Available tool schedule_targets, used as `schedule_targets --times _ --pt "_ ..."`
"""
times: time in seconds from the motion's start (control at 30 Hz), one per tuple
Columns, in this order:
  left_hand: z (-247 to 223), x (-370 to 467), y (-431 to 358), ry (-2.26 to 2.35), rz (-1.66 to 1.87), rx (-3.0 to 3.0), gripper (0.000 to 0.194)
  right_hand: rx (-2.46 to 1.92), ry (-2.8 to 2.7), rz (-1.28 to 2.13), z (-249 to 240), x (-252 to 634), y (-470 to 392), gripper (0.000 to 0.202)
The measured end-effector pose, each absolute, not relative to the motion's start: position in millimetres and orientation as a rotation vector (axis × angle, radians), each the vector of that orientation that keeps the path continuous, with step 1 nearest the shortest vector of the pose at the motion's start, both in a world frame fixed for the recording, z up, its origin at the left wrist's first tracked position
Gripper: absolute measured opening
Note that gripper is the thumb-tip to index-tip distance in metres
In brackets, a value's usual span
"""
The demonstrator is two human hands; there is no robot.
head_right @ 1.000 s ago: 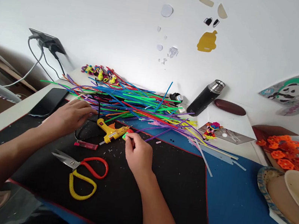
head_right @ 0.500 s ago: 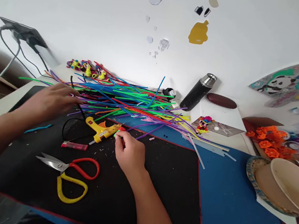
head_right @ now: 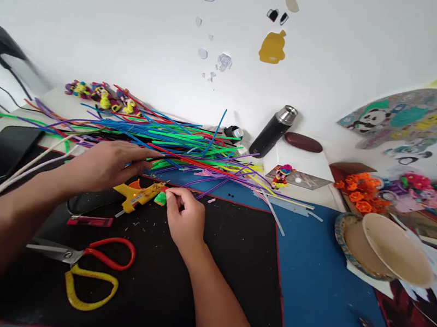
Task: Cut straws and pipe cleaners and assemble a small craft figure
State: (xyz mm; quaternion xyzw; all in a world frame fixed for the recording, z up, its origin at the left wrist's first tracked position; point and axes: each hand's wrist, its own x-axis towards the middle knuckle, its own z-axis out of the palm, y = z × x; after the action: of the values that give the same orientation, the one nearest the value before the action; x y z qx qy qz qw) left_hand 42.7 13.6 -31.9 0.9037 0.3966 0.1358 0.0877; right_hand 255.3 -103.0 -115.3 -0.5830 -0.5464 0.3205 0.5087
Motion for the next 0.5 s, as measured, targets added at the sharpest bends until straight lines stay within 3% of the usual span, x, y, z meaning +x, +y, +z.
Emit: schedule_targets --times 0.2,0.5 --pt "-28.8 65.9 21.8 1.038 0.342 2.737 0.052 -1.345 -0.993 0.936 -110.8 258.3 -92.0 0.033" --pt "-26.4 54.0 27.4 1.050 0.180 2.801 0.053 -1.283 -0.963 1.084 -99.3 259.2 -74.7 0.044"
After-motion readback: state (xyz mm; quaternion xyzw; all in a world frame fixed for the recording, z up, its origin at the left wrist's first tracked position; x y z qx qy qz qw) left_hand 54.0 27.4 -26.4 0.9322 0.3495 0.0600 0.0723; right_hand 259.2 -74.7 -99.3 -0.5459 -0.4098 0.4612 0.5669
